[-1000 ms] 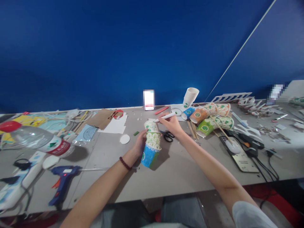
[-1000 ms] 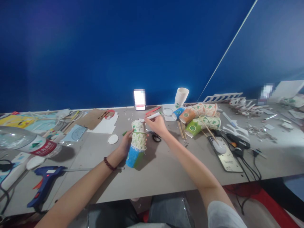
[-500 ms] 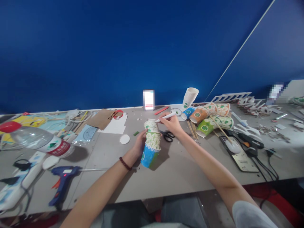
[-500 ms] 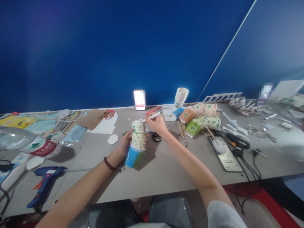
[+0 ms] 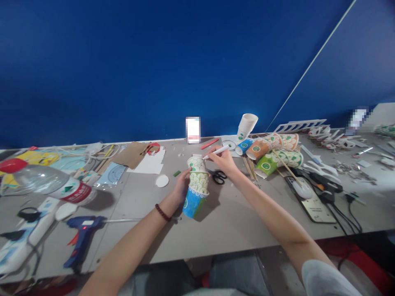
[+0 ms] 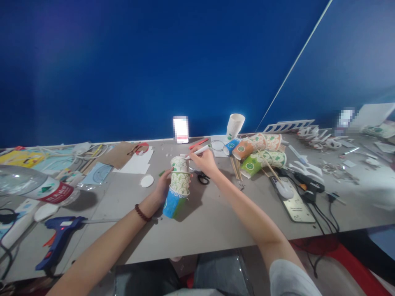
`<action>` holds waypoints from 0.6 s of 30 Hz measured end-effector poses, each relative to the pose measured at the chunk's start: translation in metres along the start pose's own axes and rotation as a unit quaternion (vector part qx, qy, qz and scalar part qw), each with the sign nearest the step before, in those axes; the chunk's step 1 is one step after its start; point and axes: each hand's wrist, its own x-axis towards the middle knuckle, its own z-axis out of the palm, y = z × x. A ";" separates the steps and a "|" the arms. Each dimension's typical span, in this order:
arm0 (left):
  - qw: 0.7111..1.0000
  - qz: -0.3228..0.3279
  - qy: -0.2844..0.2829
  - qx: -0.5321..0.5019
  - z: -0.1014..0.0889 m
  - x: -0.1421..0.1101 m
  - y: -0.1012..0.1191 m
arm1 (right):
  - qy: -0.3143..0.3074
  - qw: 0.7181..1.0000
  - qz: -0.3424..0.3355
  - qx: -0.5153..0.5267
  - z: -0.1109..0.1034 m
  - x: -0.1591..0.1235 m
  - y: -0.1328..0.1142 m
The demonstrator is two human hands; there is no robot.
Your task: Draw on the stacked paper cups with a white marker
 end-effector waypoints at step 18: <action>1.000 0.018 0.012 -0.001 -0.001 0.001 -0.002 | -0.003 1.000 0.008 0.003 -0.001 -0.001 -0.003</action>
